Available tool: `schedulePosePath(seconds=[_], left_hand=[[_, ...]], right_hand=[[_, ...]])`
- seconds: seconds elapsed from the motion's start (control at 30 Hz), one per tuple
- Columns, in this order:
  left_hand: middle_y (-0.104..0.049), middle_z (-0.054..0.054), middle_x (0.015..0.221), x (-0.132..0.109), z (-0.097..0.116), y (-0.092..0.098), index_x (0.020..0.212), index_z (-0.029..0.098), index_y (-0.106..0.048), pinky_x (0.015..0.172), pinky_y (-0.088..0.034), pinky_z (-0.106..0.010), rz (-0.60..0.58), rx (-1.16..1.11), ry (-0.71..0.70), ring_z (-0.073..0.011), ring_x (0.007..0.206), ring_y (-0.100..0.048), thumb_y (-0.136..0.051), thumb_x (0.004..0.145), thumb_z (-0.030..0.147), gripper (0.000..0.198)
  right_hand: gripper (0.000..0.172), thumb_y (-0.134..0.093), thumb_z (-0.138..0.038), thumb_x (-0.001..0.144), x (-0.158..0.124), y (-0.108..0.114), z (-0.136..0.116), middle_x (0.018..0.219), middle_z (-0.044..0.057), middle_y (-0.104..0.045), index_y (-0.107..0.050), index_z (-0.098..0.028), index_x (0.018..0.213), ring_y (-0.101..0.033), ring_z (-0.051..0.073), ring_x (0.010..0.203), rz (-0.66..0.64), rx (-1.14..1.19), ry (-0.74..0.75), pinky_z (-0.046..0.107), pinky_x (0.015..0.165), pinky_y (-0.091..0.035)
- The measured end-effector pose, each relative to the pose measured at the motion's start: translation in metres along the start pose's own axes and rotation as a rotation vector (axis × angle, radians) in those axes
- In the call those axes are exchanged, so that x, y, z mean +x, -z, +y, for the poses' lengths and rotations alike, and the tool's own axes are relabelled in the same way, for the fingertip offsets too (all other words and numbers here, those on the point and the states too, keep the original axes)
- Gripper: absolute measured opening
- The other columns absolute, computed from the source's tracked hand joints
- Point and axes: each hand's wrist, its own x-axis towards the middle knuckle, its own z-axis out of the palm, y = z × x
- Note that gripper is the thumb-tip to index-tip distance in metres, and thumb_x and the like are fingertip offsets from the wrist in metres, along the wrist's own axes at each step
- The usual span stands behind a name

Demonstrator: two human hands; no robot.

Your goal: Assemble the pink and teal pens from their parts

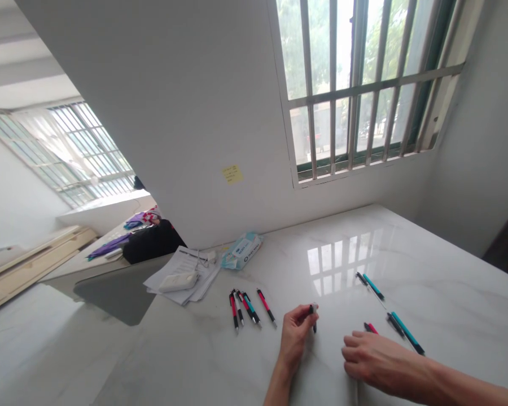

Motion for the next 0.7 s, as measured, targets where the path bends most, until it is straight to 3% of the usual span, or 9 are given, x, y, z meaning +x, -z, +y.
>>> schedulePosePath(seconds=[0.1, 0.2, 0.33, 0.43, 0.5, 0.6, 0.7], left_hand=[[-0.076, -0.011, 0.093, -0.001, 0.002, -0.001, 0.098, 0.014, -0.085, 0.084, -0.050, -0.029, 0.000, -0.012, -0.003, -0.0184, 0.086, -0.063, -0.092, 0.070, 0.048, 0.044], [-0.076, -0.010, 0.093, -0.002, 0.002, -0.001, 0.098, 0.014, -0.085, 0.083, -0.050, -0.028, -0.005, -0.026, 0.000, -0.0177, 0.085, -0.063, -0.092, 0.070, 0.047, 0.044], [-0.076, -0.010, 0.092, -0.001, 0.000, -0.001, 0.099, 0.014, -0.085, 0.081, -0.049, -0.028, -0.024, -0.027, 0.007, -0.0170, 0.084, -0.063, -0.092, 0.071, 0.047, 0.044], [-0.077, -0.011, 0.093, -0.001, -0.001, -0.001, 0.099, 0.014, -0.085, 0.083, -0.048, -0.028, -0.034, -0.024, -0.005, -0.0175, 0.086, -0.063, -0.092, 0.070, 0.046, 0.043], [-0.077, -0.011, 0.095, 0.000, -0.002, -0.001, 0.099, 0.014, -0.085, 0.084, -0.048, -0.029, -0.040, -0.015, -0.010, -0.0180, 0.087, -0.063, -0.091, 0.071, 0.046, 0.043], [-0.076, -0.010, 0.093, 0.001, -0.002, 0.000, 0.100, 0.014, -0.085, 0.081, -0.048, -0.028, -0.060, 0.017, -0.017, -0.0175, 0.085, -0.062, -0.090, 0.073, 0.045, 0.041], [-0.073, -0.008, 0.089, 0.003, -0.002, -0.001, 0.099, 0.015, -0.085, 0.075, -0.045, -0.026, -0.087, 0.057, -0.040, -0.0158, 0.080, -0.058, -0.088, 0.075, 0.044, 0.039]], right_hand=[[0.016, -0.056, -0.016, 0.099, 0.013, 0.009, -0.021, 0.080, 0.004, -0.065, -0.058, -0.019, 0.083, -0.052, 0.021, 0.067, -0.032, -0.065, 0.055, 0.036, 0.062, -0.036], [0.022, -0.043, -0.012, 0.104, 0.017, 0.023, -0.031, 0.086, 0.005, -0.068, -0.062, -0.019, 0.096, -0.057, 0.020, 0.072, 0.026, 0.099, 0.012, 0.033, 0.069, -0.044], [0.034, -0.033, -0.015, 0.109, 0.012, 0.038, -0.020, 0.103, 0.007, -0.071, -0.066, -0.023, 0.111, -0.066, 0.018, 0.089, 0.309, 0.432, -0.294, 0.029, 0.082, -0.052], [0.023, -0.049, -0.029, 0.108, 0.008, 0.034, -0.005, 0.111, 0.008, -0.072, -0.070, -0.025, 0.114, -0.069, 0.019, 0.100, 0.623, 0.677, -0.532, 0.029, 0.089, -0.056], [0.026, -0.061, -0.036, 0.102, 0.008, 0.023, 0.001, 0.117, 0.009, -0.073, -0.070, -0.025, 0.124, -0.071, 0.021, 0.104, 0.790, 0.792, -0.626, 0.031, 0.092, -0.058], [0.032, -0.067, -0.044, 0.098, 0.015, 0.007, 0.007, 0.111, 0.010, -0.075, -0.075, -0.022, 0.120, -0.072, 0.024, 0.101, 0.895, 0.832, -0.708, 0.035, 0.093, -0.060], [0.038, -0.060, -0.052, 0.101, 0.030, 0.006, 0.013, 0.092, 0.008, -0.076, -0.078, -0.019, 0.112, -0.072, 0.023, 0.086, 0.898, 0.811, -0.779, 0.034, 0.082, -0.060]])
